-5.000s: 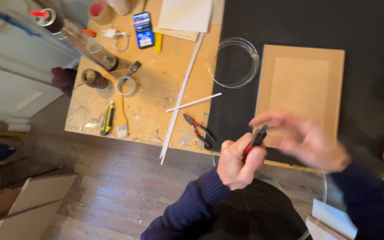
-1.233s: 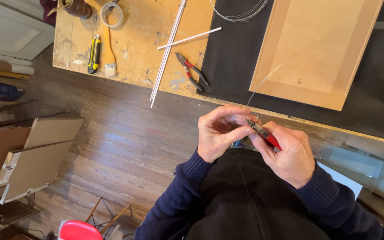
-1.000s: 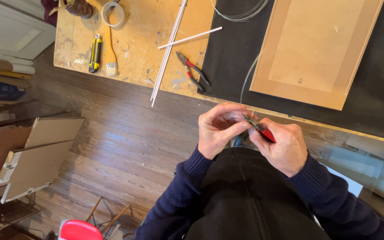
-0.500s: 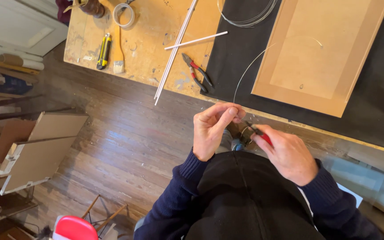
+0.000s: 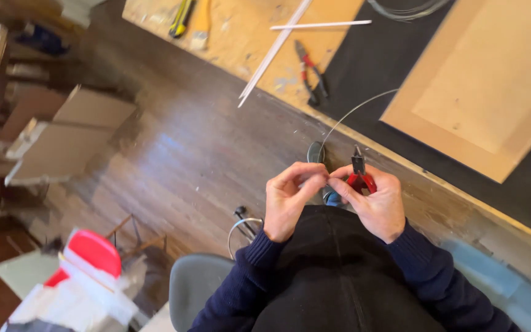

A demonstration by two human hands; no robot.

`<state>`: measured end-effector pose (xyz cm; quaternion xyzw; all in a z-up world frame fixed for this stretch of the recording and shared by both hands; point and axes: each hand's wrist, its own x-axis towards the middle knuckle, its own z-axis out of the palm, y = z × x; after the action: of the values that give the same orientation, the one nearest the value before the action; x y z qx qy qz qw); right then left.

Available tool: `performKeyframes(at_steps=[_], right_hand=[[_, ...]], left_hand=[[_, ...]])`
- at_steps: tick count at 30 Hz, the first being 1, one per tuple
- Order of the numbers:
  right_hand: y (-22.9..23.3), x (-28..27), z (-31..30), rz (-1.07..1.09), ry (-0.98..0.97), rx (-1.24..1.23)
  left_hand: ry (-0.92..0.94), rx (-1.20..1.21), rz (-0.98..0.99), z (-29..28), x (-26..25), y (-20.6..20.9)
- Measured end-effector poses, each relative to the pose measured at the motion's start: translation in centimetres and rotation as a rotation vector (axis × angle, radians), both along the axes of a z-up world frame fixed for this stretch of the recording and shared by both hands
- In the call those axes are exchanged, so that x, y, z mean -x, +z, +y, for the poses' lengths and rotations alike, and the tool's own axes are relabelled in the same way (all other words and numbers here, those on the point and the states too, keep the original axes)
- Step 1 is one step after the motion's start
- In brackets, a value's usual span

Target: Preparing a frame by cutting wire and attaching hardware.

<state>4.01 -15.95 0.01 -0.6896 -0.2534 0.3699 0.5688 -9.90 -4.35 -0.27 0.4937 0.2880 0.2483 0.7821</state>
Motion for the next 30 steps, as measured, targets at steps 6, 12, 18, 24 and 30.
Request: performKeyframes(at_steps=[6, 12, 18, 24, 30], right_hand=[[-1.5, 3.5, 3.3, 0.078, 0.223, 0.013], [-3.6, 6.8, 6.1, 0.087, 0.416, 0.088], [-13.5, 8.1, 6.9, -0.005, 0.543, 0.282], [-30.4, 5.9, 8.0, -0.247, 0.519, 0.443], [-33.4, 1.9, 17.6, -0.518, 0.301, 0.511]], left_hand=[[0.262, 0.190, 0.025, -1.2, 5.9, -2.7], [0.498, 0.166, 0.100, -0.8, 10.2, -4.1], [0.711, 0.165, 0.091, 2.0, 14.9, -4.8], [0.867, 0.159, 0.100, 4.8, 18.4, -5.4], [0.903, 0.215, 0.124, 6.7, 20.8, -6.3]])
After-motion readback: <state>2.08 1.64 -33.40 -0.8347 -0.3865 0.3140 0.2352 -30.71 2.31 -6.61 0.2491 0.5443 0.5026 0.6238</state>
